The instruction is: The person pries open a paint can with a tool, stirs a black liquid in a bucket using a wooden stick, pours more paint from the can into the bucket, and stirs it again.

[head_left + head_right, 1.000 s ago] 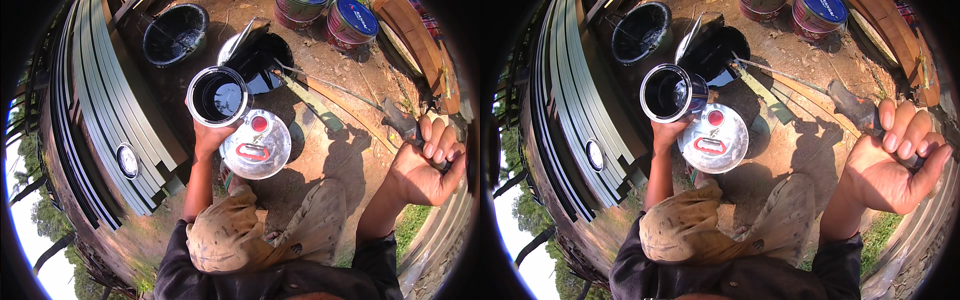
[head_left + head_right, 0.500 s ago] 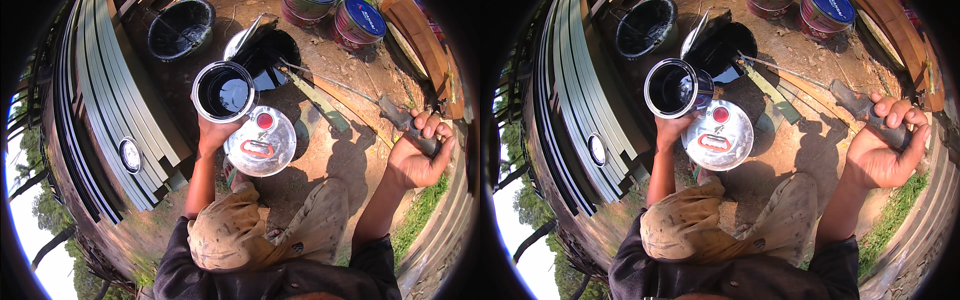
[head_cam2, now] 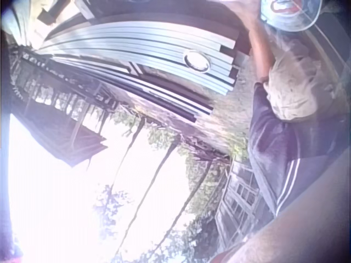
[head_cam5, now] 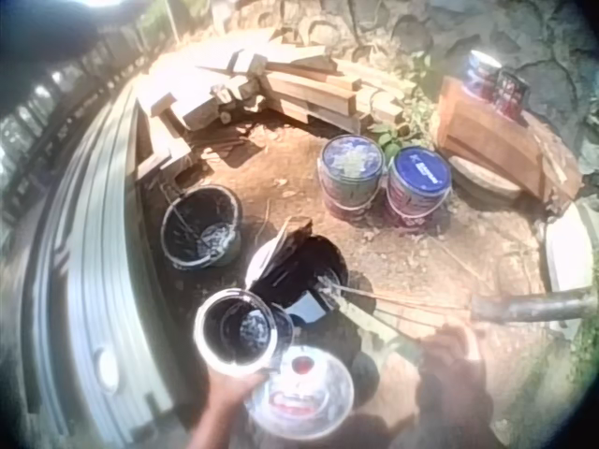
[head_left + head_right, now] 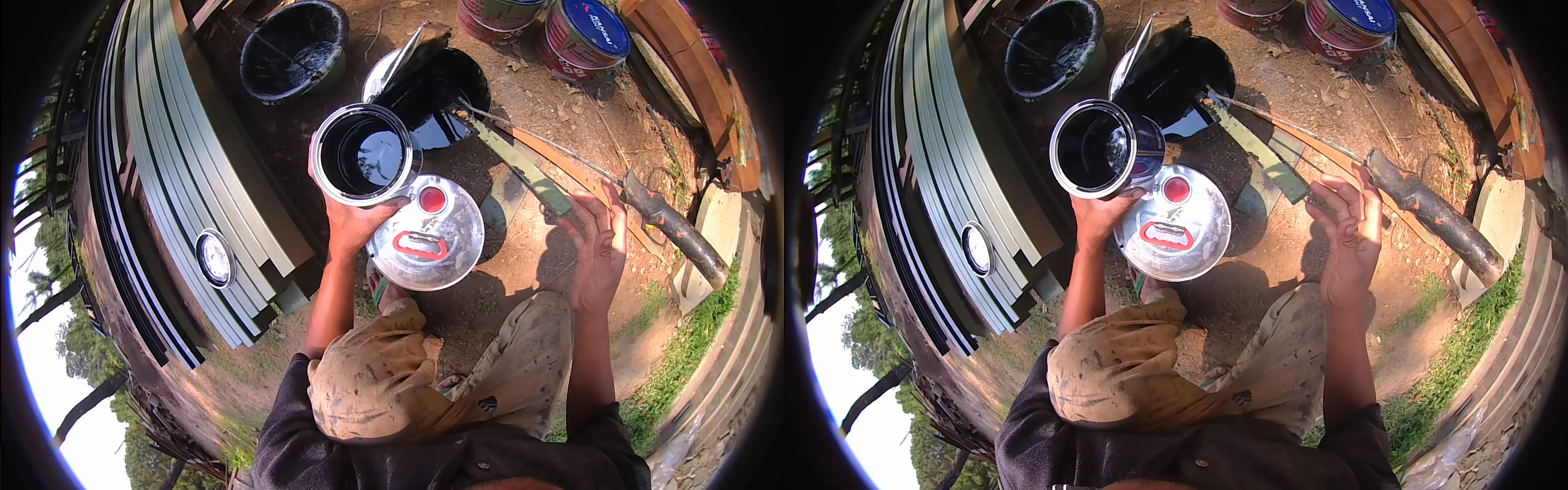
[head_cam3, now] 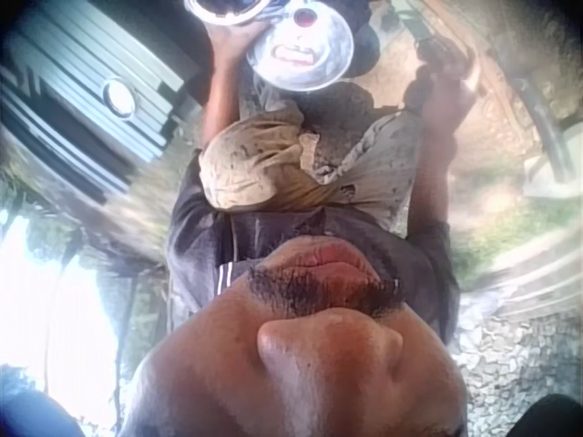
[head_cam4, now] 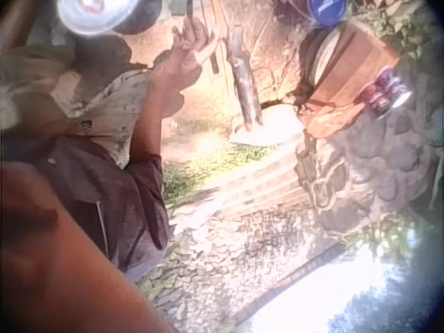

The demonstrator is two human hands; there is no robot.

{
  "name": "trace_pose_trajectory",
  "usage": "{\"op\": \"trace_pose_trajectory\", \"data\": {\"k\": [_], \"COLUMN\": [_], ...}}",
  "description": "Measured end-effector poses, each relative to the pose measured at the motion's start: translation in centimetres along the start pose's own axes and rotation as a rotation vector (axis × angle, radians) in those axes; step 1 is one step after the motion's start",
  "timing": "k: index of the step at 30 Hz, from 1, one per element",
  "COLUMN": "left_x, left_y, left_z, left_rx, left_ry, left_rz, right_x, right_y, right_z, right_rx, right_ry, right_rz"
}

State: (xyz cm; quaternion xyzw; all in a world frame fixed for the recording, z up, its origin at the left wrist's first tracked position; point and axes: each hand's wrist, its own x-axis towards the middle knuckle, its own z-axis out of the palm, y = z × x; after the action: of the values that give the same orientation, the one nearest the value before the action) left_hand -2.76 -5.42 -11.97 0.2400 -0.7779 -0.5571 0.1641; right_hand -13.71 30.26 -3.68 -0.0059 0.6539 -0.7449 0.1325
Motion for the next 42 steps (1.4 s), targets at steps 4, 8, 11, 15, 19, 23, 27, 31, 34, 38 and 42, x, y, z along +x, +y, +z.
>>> {"op": "trace_pose_trajectory", "data": {"k": [4, 8, 11, 15, 19, 23, 27, 31, 34, 38, 42], "left_x": [-0.2, -0.1, -1.0, -2.2, -2.6, -2.7, -2.6, -2.6, -1.0, -0.8, -1.5], "left_y": [-0.3, -1.3, -2.3, -2.9, -1.9, -1.2, -0.3, 1.3, 1.2, 1.0, 1.4], "left_z": [1.9, 1.7, 0.2, -1.4, -2.7, -2.7, -2.3, -2.4, -1.5, -1.8, -2.1], "left_rx": [0.003, -0.006, -0.203, -0.466, -0.519, -0.585, -0.609, -0.529, -0.493, -0.459, -0.512], "left_ry": [0.185, 0.245, 0.165, 0.044, -0.002, -0.054, -0.114, -0.194, -0.239, -0.291, -0.278], "left_rz": [0.188, 0.163, 0.057, -0.007, 0.016, -0.001, 0.004, -0.044, 0.231, 0.353, 0.258], "right_x": [-2.6, -4.7, -5.7, -7.4, -6.9, -4.3, -1.2, 1.1, 3.1, 5.5, 6.8], "right_y": [2.2, 4.2, 5.8, 7.4, 3.8, 1.4, 0.9, 0.7, -0.1, -0.2, -1.0], "right_z": [0.5, 1.4, 1.2, 0.8, 3.0, 8.0, 12.7, 15.2, 15.2, 15.5, 15.9], "right_rx": [-0.088, -0.091, -0.136, -0.313, -0.542, -0.424, -0.364, -0.302, -0.347, -0.28, -0.217], "right_ry": [-0.04, -0.046, -0.053, -0.067, -0.196, -0.331, -0.494, -0.515, -0.536, -0.644, -0.777], "right_rz": [0.108, 0.206, 0.217, 0.09, -0.057, -0.255, -0.36, -0.455, -0.483, -0.504, -0.475]}}
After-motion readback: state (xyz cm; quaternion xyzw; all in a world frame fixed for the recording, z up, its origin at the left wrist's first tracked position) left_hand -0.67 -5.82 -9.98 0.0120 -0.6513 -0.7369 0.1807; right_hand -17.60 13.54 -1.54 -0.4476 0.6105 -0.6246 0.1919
